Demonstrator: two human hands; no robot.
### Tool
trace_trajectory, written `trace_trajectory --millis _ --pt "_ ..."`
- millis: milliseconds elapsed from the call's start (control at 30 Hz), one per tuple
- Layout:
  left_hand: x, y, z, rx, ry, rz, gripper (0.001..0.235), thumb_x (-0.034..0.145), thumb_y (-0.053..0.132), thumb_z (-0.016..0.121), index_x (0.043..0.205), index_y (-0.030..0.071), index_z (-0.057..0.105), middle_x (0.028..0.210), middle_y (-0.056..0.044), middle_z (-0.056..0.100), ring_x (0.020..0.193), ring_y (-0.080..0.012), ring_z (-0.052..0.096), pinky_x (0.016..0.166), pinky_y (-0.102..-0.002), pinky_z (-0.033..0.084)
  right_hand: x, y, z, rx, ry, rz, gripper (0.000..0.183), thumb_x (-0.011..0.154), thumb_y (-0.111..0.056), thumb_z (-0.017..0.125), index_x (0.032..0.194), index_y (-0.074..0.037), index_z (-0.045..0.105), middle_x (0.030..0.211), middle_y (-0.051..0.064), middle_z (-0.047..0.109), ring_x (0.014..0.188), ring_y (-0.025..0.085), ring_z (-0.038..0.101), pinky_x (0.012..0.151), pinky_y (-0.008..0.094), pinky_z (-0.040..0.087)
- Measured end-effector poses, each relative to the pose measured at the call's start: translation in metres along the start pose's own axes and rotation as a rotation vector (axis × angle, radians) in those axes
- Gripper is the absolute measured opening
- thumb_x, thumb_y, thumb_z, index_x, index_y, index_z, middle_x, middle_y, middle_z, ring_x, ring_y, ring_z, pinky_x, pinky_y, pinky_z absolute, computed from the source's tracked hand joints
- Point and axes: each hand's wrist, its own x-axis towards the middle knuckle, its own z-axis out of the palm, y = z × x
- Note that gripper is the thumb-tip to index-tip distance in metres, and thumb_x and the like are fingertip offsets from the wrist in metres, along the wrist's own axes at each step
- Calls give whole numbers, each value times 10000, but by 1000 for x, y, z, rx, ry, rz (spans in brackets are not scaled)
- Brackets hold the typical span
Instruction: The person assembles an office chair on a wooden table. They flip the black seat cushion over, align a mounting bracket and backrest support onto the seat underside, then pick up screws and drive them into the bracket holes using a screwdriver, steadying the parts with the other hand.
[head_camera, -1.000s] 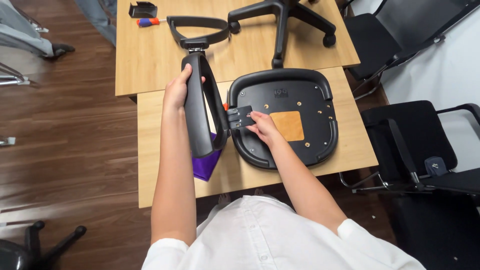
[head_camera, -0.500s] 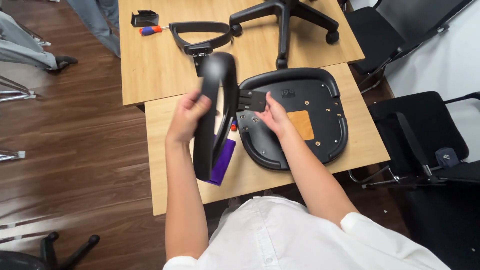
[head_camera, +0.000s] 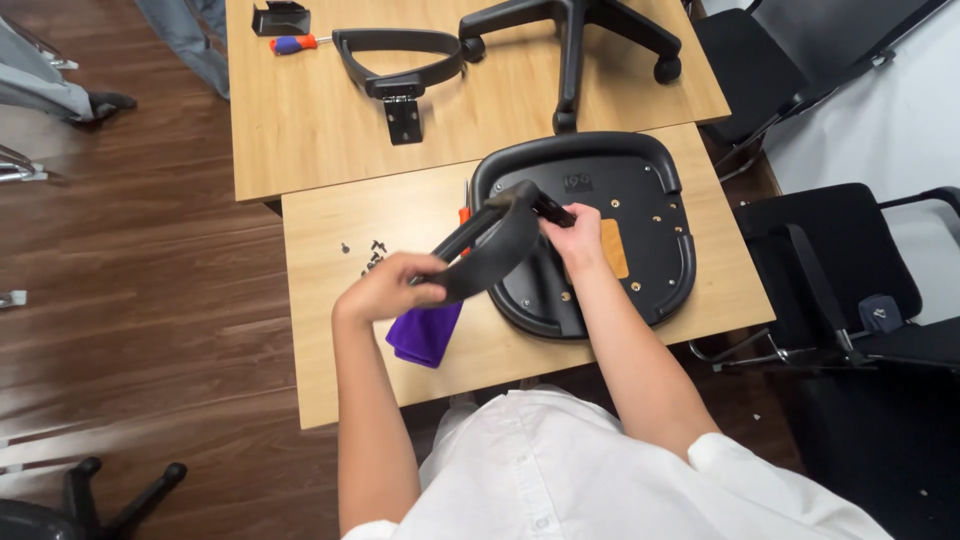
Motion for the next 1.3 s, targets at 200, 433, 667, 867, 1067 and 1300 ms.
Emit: trace_trajectory --millis 200,433,667,867,1067,1300 --pt "-11 -48 -10 -6 137 119 303 774 -71 779 1063 19 758 1094 -40 733 1087 -183 660 969 -309 511 -11 0 51 251 -127 -8 190 783 136 396 963 154 452 1120 298 492 1074 414 509 1149 658 400" --pt "-14 -128 6 -171 241 266 270 808 -138 776 1039 1 785 1135 -102 743 1409 -260 565 1147 -375 453 -99 11 153 296 -539 107 346 625 182 401 930 48 493 963 168 523 1008 328 572 1191 587 414" --pt "22 -71 12 -405 428 116 447 928 255 724 1317 49 649 1219 -65 683 1109 -181 649 963 -322 548 -80 47 147 -1 -746 -89 488 526 118 435 983 -17 540 1036 128 588 1201 363 577 1241 509 366" --pt "74 -20 8 -271 643 9 663 906 474 707 1376 26 576 1181 -81 699 995 -127 679 792 -289 552 -91 64 150 -61 -711 90 545 477 117 404 980 -48 534 1119 136 602 1345 411 506 1226 577 326" --pt "96 -20 18 -461 648 -79 638 834 421 785 1281 20 573 1036 -86 735 867 -136 717 669 -290 559 -105 66 154 -115 -728 181 622 508 162 368 1069 -34 550 1273 144 597 1460 420 410 1258 591 273" --pt "98 -11 32 -648 538 116 343 881 251 788 1087 1 677 890 -62 719 776 -136 690 713 -273 566 -133 65 167 -187 -833 210 718 594 153 392 1280 -10 530 1507 193 491 1518 407 325 1269 556 242"
